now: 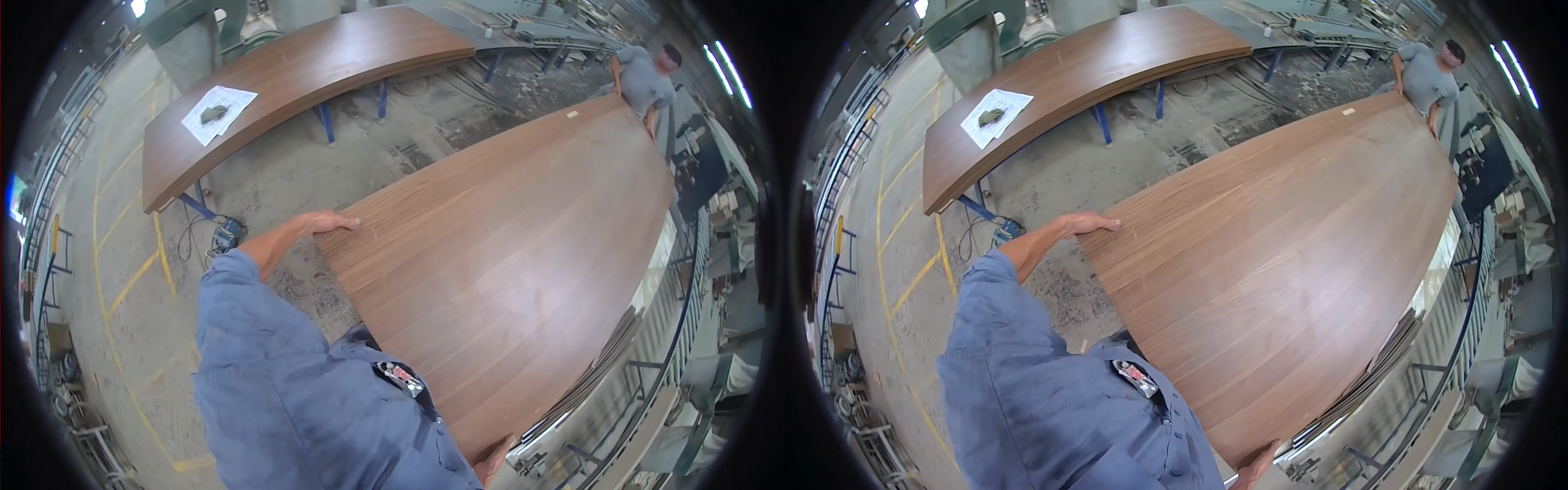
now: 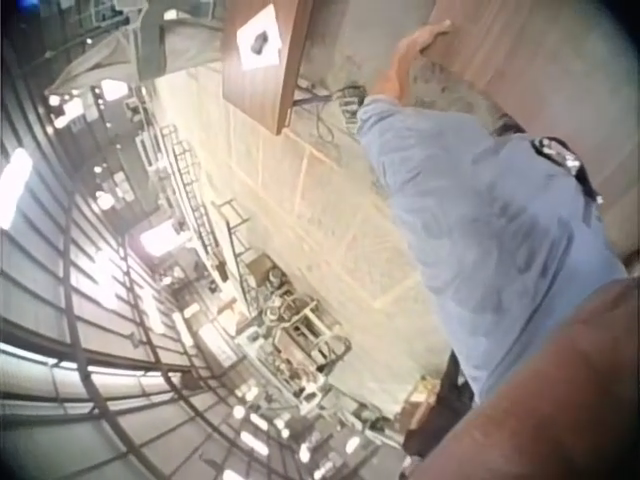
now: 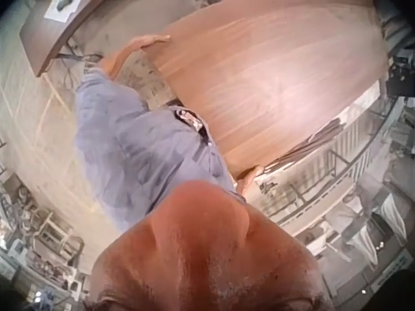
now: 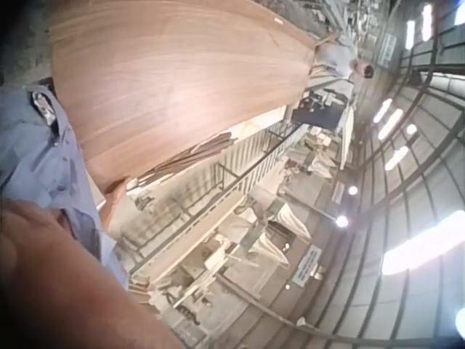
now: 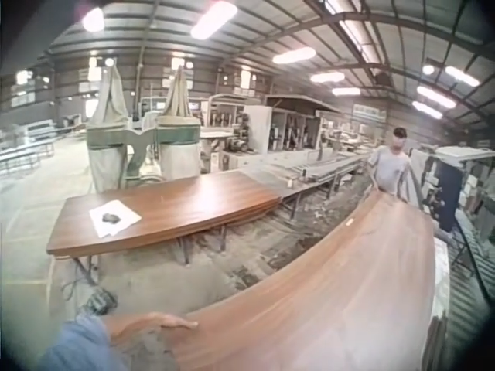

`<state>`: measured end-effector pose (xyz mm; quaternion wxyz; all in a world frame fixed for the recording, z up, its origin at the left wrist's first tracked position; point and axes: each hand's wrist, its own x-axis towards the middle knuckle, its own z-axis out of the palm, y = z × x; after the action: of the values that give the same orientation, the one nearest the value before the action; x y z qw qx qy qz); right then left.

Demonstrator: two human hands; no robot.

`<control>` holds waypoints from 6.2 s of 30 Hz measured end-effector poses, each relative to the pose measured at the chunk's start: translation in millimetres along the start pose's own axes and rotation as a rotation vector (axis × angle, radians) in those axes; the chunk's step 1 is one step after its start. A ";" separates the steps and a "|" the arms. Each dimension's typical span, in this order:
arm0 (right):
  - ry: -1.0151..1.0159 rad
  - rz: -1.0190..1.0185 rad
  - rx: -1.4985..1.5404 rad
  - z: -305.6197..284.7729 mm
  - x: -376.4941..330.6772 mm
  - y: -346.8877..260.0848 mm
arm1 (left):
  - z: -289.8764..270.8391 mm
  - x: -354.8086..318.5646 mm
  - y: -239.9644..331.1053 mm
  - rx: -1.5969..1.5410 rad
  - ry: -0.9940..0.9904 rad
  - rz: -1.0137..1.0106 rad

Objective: Moving large wooden panels onto a workbench and applying adhesive precisely along their edges.

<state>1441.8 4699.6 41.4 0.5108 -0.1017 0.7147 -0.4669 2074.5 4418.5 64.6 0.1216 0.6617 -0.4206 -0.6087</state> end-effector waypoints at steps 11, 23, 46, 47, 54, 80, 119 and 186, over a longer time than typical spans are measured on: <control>0.299 0.224 -0.142 13.9 -102.2 45.2 | -23.8 -60.9 -56.7 -0.083 0.050 -0.069; -0.021 -0.072 0.005 -0.1 -156.7 107.0 | -24.4 -146.4 -131.4 -0.049 0.085 -0.077; -0.007 0.039 0.013 186.4 -429.1 319.5 | -258.2 -245.9 -397.8 0.059 0.122 0.013; -0.003 0.047 0.005 201.2 -439.7 325.7 | -273.3 -245.1 -405.8 0.060 0.134 -0.026; -0.006 0.088 -0.046 307.1 -485.8 351.5 | -369.6 -229.3 -471.0 0.128 0.169 -0.069; -0.149 0.165 0.254 714.1 -491.3 526.3 | -778.1 -140.3 -564.5 0.363 0.409 -0.105; 0.032 0.268 0.227 814.4 -490.8 585.3 | -877.5 148.3 -403.7 0.641 0.632 0.438; -0.169 0.151 -0.194 1022.6 -538.3 595.6 | -1045.0 -316.3 -916.8 -1.273 1.726 -0.148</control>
<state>2729.3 4782.1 -119.2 0.5905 -0.1355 0.7165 -0.3459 3427.7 4839.9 -90.2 0.6627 0.7067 0.2429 -0.0488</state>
